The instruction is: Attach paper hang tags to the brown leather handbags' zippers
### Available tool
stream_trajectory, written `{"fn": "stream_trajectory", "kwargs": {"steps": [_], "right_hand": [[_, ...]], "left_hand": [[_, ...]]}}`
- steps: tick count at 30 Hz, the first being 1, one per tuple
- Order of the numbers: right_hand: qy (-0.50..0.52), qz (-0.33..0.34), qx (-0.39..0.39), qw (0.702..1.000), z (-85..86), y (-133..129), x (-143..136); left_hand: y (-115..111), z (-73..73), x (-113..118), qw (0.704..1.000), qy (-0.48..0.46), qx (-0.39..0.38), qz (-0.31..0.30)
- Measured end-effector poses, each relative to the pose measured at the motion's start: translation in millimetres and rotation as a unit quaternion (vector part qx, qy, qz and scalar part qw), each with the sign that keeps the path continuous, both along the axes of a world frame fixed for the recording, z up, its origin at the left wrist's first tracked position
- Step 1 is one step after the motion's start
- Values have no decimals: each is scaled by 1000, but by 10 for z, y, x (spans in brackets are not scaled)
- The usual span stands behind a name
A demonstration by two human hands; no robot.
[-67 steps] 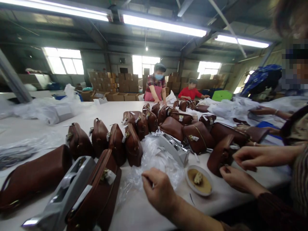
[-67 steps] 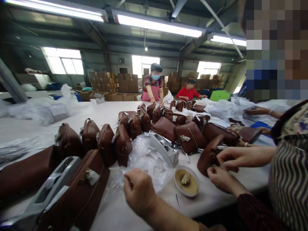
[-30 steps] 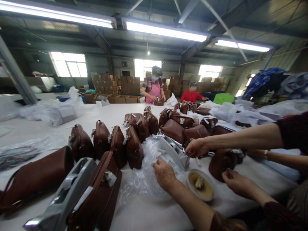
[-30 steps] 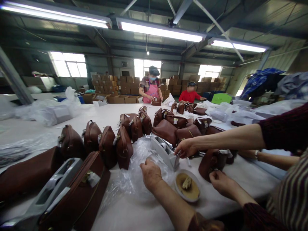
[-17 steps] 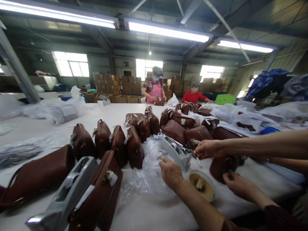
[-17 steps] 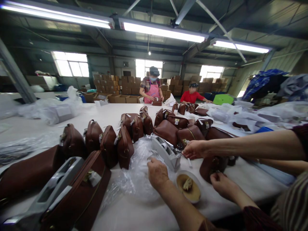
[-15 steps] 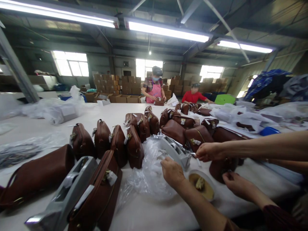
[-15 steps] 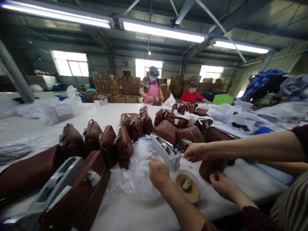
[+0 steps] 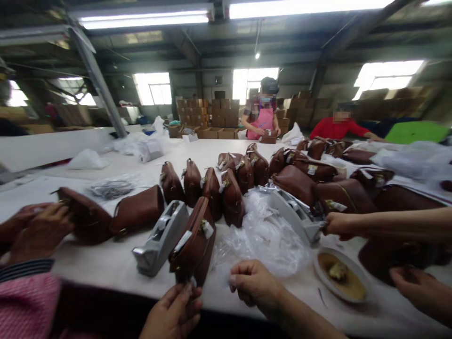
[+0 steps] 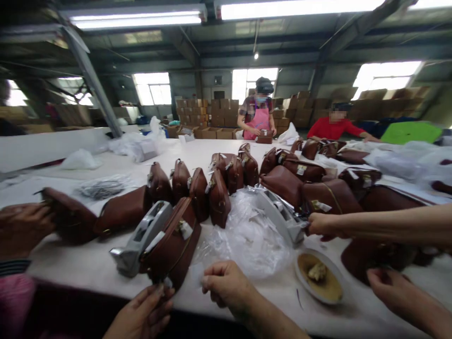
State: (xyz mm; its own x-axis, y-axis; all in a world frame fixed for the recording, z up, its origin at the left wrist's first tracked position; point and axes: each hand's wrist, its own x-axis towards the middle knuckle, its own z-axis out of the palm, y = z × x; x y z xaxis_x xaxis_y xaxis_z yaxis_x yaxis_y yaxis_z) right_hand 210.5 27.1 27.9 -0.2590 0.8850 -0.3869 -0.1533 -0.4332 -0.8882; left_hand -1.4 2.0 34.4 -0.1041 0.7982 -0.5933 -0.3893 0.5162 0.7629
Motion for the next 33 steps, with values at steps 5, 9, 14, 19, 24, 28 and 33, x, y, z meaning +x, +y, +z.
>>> {"fn": "stream_trajectory", "kwargs": {"steps": [5, 9, 14, 19, 24, 28, 33], "right_hand": [[-74, 47, 19, 996, -113, -15, -492], [-153, 54, 87, 983, -120, 16, -622], [-186, 77, 142, 969, -98, -4, -655], [-202, 76, 163, 963, -73, 72, -670], [-211, 65, 167, 961, -120, 144, -709], [-229, 41, 163, 959, -124, 114, -761], [-213, 28, 147, 966, -61, 40, -873]], "left_hand": [[-55, 57, -18, 997, -69, 21, -29], [-75, 8, -59, 997, -48, 38, -39], [-48, -74, -66, 998, 23, 56, -34], [-40, -155, -76, 997, 37, 64, -37], [-57, -206, -127, 988, 117, 85, -58], [-97, -135, -190, 954, 263, 118, -87], [-153, -5, -213, 891, 406, 164, -120]]}}
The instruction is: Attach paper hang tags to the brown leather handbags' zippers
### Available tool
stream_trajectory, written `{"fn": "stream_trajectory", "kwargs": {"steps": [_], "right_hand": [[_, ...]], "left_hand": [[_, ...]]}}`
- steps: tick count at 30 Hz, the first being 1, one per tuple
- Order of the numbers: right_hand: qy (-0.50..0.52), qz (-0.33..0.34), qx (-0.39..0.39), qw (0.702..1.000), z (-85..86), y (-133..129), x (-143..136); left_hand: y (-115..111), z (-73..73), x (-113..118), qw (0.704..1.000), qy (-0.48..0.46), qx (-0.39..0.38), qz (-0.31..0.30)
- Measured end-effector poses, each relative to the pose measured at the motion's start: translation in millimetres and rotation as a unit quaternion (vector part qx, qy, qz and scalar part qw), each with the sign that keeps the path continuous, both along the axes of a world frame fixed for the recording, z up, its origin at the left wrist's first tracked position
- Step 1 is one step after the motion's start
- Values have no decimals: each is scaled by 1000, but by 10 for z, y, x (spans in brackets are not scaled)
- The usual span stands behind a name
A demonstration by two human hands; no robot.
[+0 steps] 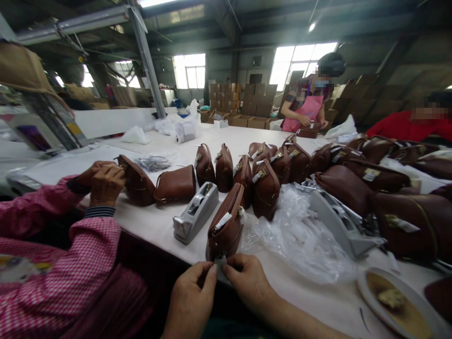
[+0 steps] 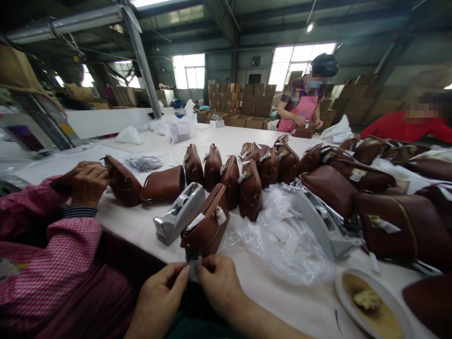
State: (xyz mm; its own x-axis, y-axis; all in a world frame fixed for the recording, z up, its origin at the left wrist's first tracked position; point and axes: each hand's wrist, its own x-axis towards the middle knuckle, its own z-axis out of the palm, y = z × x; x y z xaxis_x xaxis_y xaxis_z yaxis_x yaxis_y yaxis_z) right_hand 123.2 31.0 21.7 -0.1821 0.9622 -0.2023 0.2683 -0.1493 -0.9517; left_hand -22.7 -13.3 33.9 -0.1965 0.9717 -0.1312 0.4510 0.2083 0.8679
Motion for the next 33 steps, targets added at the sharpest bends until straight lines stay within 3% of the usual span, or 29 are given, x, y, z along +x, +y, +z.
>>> {"fn": "stream_trajectory", "kwargs": {"steps": [7, 14, 16, 20, 23, 25, 29, 33], "right_hand": [[74, 10, -12, 997, 6, -22, -78], [62, 5, -23, 998, -6, -5, -85], [72, 5, -27, 997, -16, 5, -80], [105, 2, -60, 993, -36, 19, -78], [117, -2, -69, 991, -37, 16, -75], [115, -3, -67, 991, -23, 13, -68], [87, -9, -30, 996, 15, 14, -52], [57, -22, 1, 998, 22, 25, -60]], "left_hand": [[-62, -74, 41, 992, 71, 97, -40], [-91, -71, 43, 976, 89, 182, -81], [-86, -81, 17, 981, 64, 169, -76], [-41, -152, -16, 997, -46, 54, 21], [-1, -212, 5, 983, -178, -35, 34], [16, -223, 28, 973, -222, -49, 37], [28, -172, 52, 979, -185, -28, 74], [18, -122, 57, 990, -124, -5, 74]]}}
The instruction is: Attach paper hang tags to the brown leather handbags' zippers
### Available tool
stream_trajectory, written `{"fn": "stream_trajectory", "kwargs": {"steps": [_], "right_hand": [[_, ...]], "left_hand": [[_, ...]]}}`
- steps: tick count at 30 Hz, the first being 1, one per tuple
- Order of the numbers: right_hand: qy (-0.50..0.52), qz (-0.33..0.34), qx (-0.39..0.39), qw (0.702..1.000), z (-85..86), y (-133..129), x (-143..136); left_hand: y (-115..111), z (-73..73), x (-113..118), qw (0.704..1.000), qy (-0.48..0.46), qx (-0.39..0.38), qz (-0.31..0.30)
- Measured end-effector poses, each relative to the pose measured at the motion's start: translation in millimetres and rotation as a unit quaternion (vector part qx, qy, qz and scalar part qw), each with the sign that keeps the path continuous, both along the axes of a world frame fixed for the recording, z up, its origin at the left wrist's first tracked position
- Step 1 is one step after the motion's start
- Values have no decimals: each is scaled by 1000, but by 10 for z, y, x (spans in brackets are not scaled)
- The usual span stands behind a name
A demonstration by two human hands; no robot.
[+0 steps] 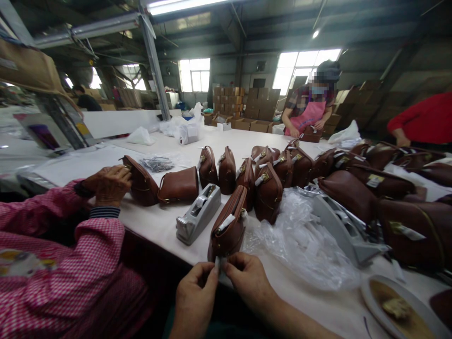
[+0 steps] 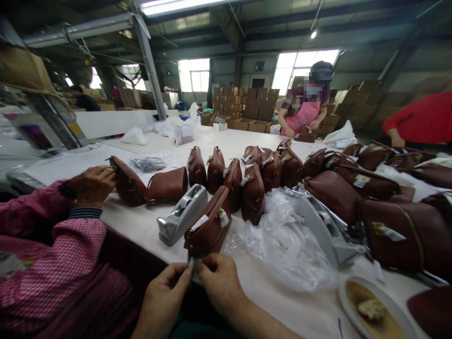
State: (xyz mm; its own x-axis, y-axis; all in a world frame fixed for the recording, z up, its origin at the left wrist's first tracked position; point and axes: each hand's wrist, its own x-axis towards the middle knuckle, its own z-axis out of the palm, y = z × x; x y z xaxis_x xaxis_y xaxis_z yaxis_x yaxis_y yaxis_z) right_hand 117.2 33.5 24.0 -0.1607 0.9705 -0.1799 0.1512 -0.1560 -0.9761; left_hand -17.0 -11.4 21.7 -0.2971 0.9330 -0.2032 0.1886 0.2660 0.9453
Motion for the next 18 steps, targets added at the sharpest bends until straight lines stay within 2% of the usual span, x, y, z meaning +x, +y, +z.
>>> {"fn": "stream_trajectory", "kwargs": {"steps": [4, 9, 18], "right_hand": [[-10, -7, -4, 1000, 1, 2, -25], [8, 21, -68, 997, 51, 6, -34], [-8, 19, -68, 997, 54, 37, -57]], "left_hand": [[-26, -2, 12, 998, 53, 34, 15], [-61, -23, 18, 986, 117, 117, -1], [-64, -69, 13, 930, 246, 269, -55]]}}
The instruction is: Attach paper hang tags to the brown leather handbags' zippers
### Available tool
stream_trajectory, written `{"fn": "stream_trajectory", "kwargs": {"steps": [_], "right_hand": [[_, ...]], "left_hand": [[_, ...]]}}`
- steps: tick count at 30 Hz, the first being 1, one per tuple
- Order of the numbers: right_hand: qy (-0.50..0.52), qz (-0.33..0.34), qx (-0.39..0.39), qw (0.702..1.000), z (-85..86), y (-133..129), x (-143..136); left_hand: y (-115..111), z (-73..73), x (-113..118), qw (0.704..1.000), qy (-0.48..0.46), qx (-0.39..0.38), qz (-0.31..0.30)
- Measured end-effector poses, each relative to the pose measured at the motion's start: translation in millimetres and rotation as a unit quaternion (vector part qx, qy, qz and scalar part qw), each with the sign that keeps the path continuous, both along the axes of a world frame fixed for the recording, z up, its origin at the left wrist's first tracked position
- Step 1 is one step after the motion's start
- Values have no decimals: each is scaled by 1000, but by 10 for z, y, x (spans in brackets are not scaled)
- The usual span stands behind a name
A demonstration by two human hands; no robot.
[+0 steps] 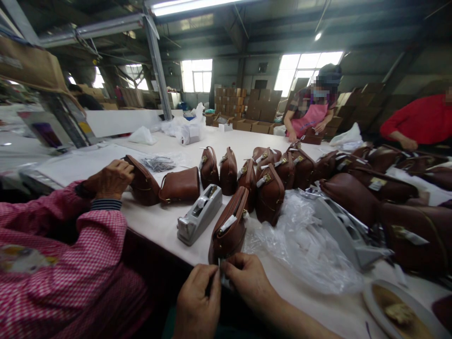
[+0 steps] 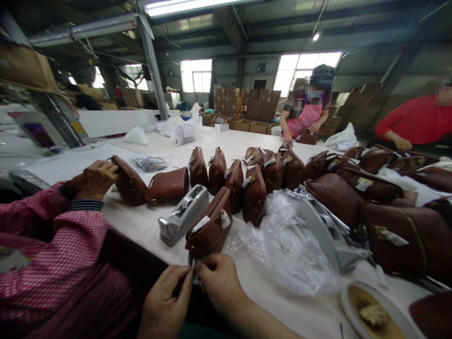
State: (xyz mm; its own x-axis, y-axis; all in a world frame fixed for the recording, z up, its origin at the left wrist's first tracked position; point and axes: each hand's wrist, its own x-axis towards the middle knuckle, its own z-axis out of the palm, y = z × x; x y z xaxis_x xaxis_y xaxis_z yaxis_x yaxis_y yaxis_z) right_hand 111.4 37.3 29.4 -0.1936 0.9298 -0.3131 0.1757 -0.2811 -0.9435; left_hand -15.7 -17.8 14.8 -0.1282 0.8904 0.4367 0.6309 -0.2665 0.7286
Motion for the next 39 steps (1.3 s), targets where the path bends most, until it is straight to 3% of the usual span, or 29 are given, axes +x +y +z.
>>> {"fn": "stream_trajectory", "kwargs": {"steps": [5, 11, 17, 21, 24, 26, 28, 30, 33, 36, 39], "right_hand": [[-4, 21, -43, 999, 53, 7, 2], [-29, 49, -92, 994, 109, 34, 24], [-57, 54, -68, 995, 58, 94, 3], [-70, 50, -19, 996, 57, 83, 10], [-92, 54, 44, 993, 63, 49, 26], [-109, 58, 81, 989, 56, 31, 32], [-117, 58, 100, 986, 41, 23, 29], [-121, 54, 105, 986, 23, 22, 22], [-131, 51, 119, 983, 12, 26, 19], [-167, 66, 157, 971, 32, 22, 36], [-213, 79, 209, 951, 53, 6, 62]], "left_hand": [[17, -54, -26, 989, 116, 87, -24], [-15, -76, -93, 950, 274, 147, -16], [-70, -108, -126, 909, 388, 148, -20], [-81, -103, -119, 911, 384, 152, -18], [-74, -49, -104, 947, 294, 126, -27], [-63, 3, -93, 985, 156, 52, -45], [-45, 41, -82, 997, -26, -69, -36], [-20, 48, -65, 959, -202, -197, -11], [20, 18, -19, 861, -385, -334, -12], [51, 5, 40, 787, -491, -372, -23], [69, 32, 71, 746, -549, -375, -17]]}}
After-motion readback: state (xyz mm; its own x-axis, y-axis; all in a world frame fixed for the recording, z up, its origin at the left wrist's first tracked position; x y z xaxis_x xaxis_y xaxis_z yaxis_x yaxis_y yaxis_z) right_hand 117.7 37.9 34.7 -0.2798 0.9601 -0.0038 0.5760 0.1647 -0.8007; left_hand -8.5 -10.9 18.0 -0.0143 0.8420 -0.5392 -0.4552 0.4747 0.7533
